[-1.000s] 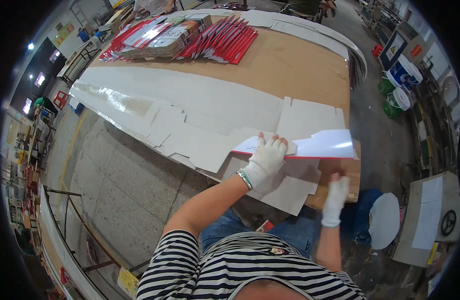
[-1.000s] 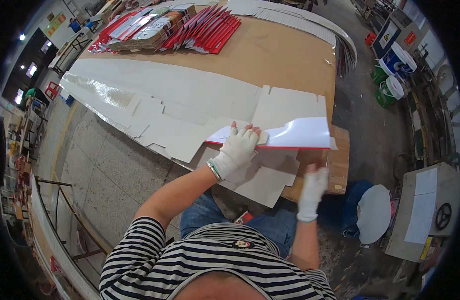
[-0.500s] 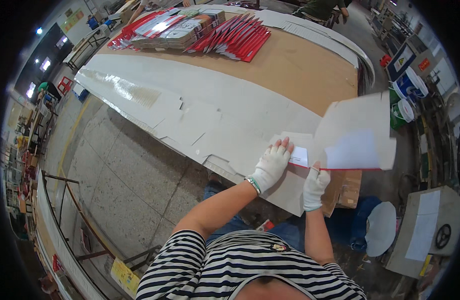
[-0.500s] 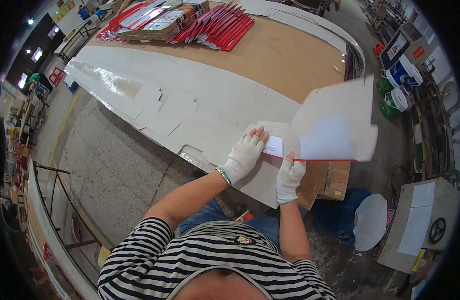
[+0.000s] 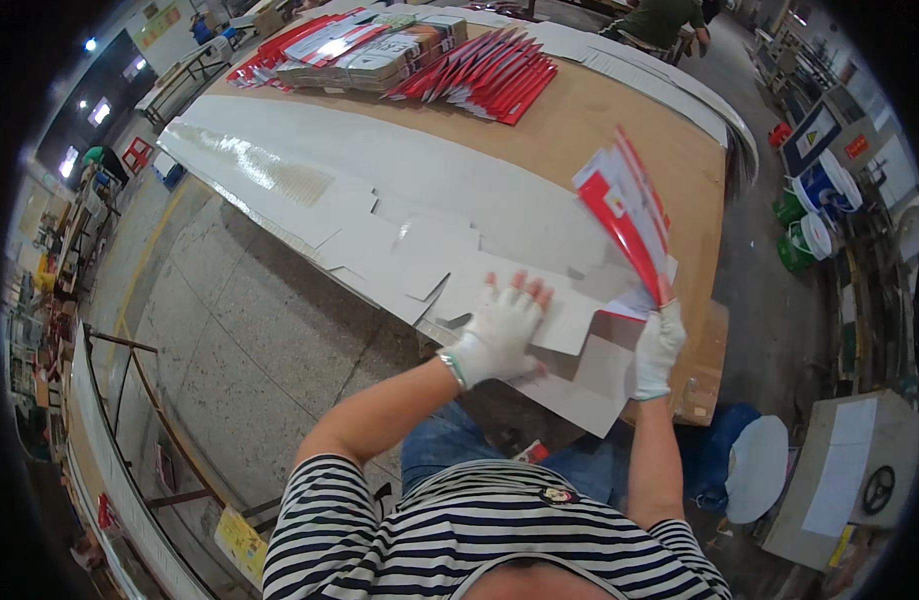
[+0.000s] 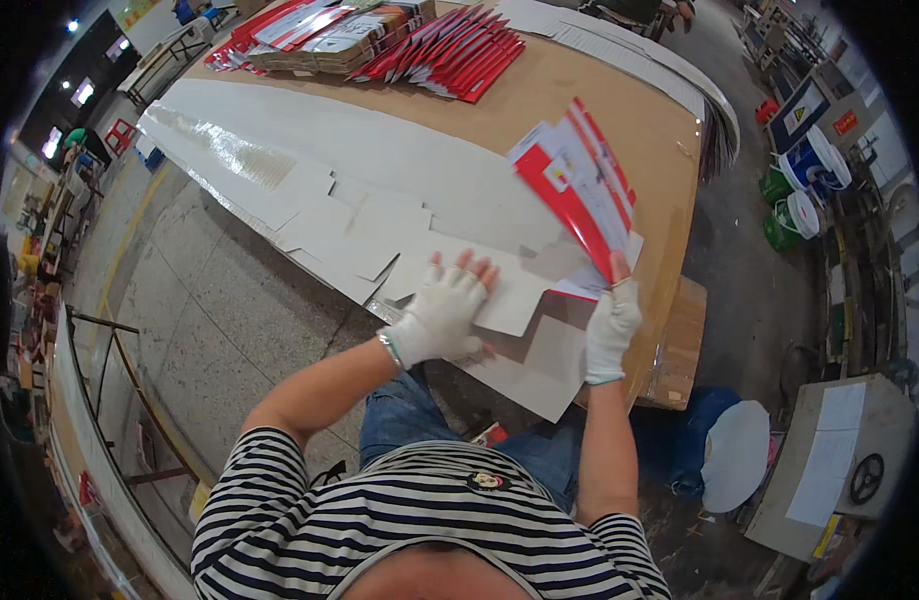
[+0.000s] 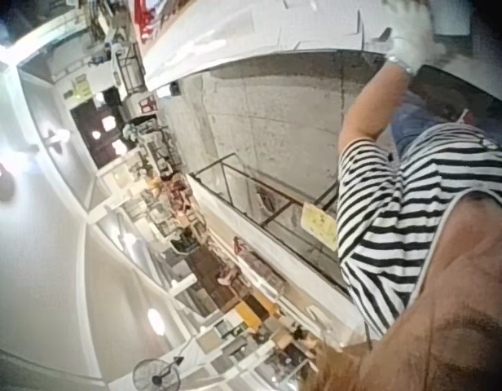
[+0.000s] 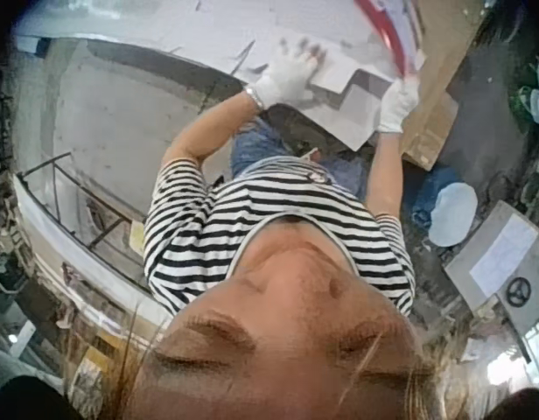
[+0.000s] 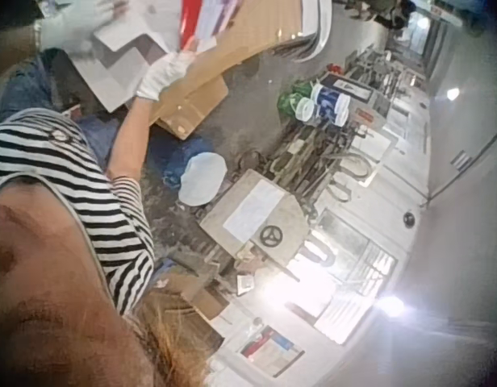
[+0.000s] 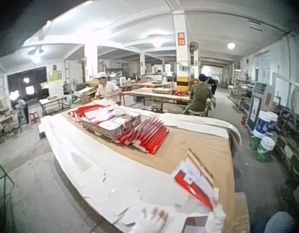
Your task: The person folds cardboard box blanks along their crease lines and flaps by hand on a workbench.
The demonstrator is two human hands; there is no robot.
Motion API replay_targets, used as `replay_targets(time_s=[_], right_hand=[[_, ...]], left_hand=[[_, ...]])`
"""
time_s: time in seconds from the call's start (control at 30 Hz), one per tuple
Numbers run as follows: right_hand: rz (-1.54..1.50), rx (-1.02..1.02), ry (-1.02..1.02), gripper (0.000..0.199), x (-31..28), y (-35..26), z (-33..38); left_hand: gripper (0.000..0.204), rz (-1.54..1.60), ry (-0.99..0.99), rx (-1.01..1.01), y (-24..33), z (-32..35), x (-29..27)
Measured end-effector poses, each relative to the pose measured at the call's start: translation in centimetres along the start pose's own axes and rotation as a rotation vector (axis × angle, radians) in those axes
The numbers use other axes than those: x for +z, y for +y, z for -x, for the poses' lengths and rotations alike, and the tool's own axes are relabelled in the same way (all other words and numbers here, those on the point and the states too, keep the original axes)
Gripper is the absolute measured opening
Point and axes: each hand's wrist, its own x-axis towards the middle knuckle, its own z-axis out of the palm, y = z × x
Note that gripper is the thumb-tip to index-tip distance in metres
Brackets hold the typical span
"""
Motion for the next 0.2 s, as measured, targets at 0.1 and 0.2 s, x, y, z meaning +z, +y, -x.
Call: replay_targets(time_s=[0.1, 0.2], right_hand=[[-0.075, 0.094, 0.031, 0.063, -2.4, 1.4, -0.7], [-0.182, 0.142, -0.054, 0.062, -3.9, 3.3, 0.1]], left_hand=[[0.089, -0.089, -0.348, -0.123, -4.4, 0.1, 0.0], [0.090, 0.042, -0.517, -0.122, -7.5, -1.0, -0.8]])
